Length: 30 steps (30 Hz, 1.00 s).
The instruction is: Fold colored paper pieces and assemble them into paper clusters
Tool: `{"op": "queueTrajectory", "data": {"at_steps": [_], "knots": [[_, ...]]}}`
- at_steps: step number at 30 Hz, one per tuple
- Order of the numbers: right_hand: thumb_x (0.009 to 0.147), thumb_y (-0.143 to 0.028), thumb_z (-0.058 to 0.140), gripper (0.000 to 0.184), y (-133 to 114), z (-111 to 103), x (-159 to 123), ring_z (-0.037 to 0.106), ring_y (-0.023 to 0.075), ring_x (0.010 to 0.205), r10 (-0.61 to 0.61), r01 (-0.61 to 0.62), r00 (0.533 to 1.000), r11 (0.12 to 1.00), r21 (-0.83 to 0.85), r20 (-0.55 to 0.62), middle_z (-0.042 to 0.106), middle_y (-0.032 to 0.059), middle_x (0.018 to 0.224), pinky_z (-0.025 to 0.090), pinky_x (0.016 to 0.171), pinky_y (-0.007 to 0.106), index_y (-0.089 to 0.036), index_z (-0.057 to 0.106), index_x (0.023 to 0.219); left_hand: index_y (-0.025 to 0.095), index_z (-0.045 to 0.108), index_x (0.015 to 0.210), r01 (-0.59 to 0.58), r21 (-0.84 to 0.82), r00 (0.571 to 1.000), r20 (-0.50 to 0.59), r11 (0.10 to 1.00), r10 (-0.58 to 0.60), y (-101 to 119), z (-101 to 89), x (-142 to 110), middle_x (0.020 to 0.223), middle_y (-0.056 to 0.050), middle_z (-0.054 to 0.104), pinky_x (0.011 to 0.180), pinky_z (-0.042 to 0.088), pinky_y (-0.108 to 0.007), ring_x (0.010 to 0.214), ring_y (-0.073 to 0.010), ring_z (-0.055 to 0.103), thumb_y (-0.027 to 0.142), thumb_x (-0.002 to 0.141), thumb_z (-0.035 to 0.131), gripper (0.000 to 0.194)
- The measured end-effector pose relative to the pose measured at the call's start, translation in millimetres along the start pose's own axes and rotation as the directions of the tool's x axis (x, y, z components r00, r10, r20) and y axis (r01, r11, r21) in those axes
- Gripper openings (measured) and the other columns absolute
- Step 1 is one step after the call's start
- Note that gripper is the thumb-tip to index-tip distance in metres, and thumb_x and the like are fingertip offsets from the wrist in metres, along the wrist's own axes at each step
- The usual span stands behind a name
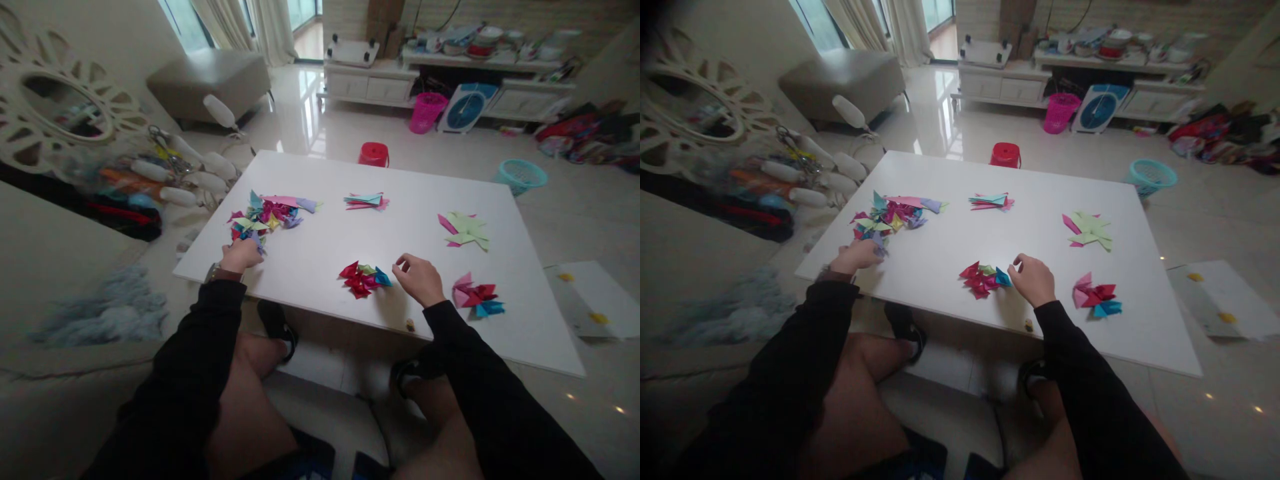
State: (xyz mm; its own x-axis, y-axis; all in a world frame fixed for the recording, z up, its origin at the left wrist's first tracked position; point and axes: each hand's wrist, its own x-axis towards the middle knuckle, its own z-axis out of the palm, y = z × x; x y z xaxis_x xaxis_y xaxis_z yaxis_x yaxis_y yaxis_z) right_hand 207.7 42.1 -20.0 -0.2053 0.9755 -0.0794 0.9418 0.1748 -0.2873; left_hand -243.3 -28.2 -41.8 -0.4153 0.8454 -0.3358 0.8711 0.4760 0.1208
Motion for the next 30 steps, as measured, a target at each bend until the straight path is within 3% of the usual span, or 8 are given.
{"op": "queueTrajectory", "data": {"at_steps": [3, 6, 11, 14, 18, 21, 25, 30], "knots": [[0.086, -0.035, 0.058, 0.018, 2, -2, 0, 0.064, 0.022, 0.078, -0.009, 0.01, 0.999, 1.0, 0.014, -0.031, 0.074, 0.003, 0.083, 0.033, 0.062, 0.031, -0.023, 0.07, 0.089, 0.018, 0.076, 0.088, 0.054, 0.03, 0.998, -0.03, 0.998, -0.053, 13, -7.8, 1, 0.103, -0.018, 0.074, 0.1, 0.042, -0.058, 0.112, -0.0416, 0.063, 0.029, 0.072, 0.073, 0.019], [0.085, -0.034, 0.058, 0.016, 2, -5, -1, 0.063, 0.0213, 0.076, -0.028, 0.031, 0.997, 0.999, 0.043, -0.067, 0.073, 0.0033, 0.081, 0.033, 0.062, 0.031, -0.023, 0.07, 0.086, 0.017, 0.079, 0.084, -0.118, -0.149, 0.984, -0.154, 0.982, 0.095, 38, -15.6, -3, 0.099, -0.015, 0.076, 0.098, 0.047, -0.05, 0.107, -0.0377, 0.067, 0.022, 0.071, 0.074, 0.016], [0.084, -0.031, 0.058, 0.016, -4, -5, -5, 0.061, 0.0186, 0.069, -0.1, 0.125, 0.988, 0.962, 0.243, -0.115, 0.071, 0.0036, 0.077, 0.04, 0.067, 0.031, -0.02, 0.069, 0.077, 0.016, 0.08, 0.079, -0.459, -0.586, 0.888, -0.278, 0.668, 0.366, 110, -14.4, -22, 0.085, -0.008, 0.078, 0.082, 0.057, -0.037, 0.083, -0.025, 0.072, 0.019, 0.07, 0.071, 0.013], [0.083, -0.034, 0.06, 0.019, -11, -2, -7, 0.062, 0.0178, 0.07, -0.107, 0.148, 0.988, 0.856, 0.494, -0.111, 0.071, 0.004, 0.075, 0.045, 0.072, 0.032, -0.019, 0.067, 0.074, 0.015, 0.078, 0.075, -0.551, -0.671, 0.822, -0.335, 0.495, 0.461, 158, -5.8, -38, 0.079, -0.007, 0.078, 0.08, 0.058, -0.034, 0.076, -0.021, 0.072, 0.015, 0.069, 0.07, 0.011], [0.085, -0.05, 0.063, 0.033, -19, 1, -8, 0.066, 0.0187, 0.073, -0.045, 0.021, 0.999, 0.594, 0.804, 0.007, 0.073, 0.0062, 0.078, 0.049, 0.07, 0.031, -0.018, 0.067, 0.078, 0.014, 0.074, 0.073, -0.651, -0.685, 0.721, -0.422, 0.327, 0.55, 205, 7.1, -52, 0.076, -0.005, 0.076, 0.078, 0.057, -0.031, 0.074, -0.0178, 0.071, 0.011, 0.07, 0.069, 0.007], [0.08, -0.056, 0.068, 0.039, -20, 1, -9, 0.067, 0.019, 0.075, -0.034, -0.054, 0.996, 0.464, 0.884, 0.079, 0.074, 0.007, 0.079, 0.049, 0.066, 0.03, -0.018, 0.07, 0.079, 0.014, 0.07, 0.072, -0.673, -0.699, 0.686, -0.466, 0.243, 0.559, 227, 14.8, -55, 0.074, -0.004, 0.074, 0.076, 0.057, -0.03, 0.073, -0.0159, 0.069, 0.01, 0.07, 0.068, 0.005], [0.072, -0.051, 0.077, 0.034, -15, 2, -9, 0.063, 0.0173, 0.07, -0.045, -0.038, 0.997, 0.414, 0.909, 0.063, 0.071, 0.0038, 0.074, 0.048, 0.064, 0.029, -0.018, 0.072, 0.078, 0.014, 0.066, 0.076, -0.654, -0.743, 0.666, -0.475, 0.145, 0.575, 245, 21.0, -57, 0.076, -0.003, 0.07, 0.078, 0.058, -0.031, 0.075, -0.0146, 0.067, 0.015, 0.072, 0.072, 0.007], [0.073, -0.05, 0.076, 0.032, -8, -1, -9, 0.06, 0.0159, 0.067, -0.024, -0.018, 0.999, 0.394, 0.919, 0.03, 0.069, 0.0021, 0.071, 0.046, 0.063, 0.029, -0.019, 0.071, 0.074, 0.016, 0.07, 0.098, -0.521, -0.848, 0.719, -0.375, 0.096, 0.585, 257, 25.5, -62, 0.099, -0.008, 0.072, 0.08, 0.058, -0.032, 0.093, -0.0197, 0.069, 0.027, 0.075, 0.078, 0.026]]}}
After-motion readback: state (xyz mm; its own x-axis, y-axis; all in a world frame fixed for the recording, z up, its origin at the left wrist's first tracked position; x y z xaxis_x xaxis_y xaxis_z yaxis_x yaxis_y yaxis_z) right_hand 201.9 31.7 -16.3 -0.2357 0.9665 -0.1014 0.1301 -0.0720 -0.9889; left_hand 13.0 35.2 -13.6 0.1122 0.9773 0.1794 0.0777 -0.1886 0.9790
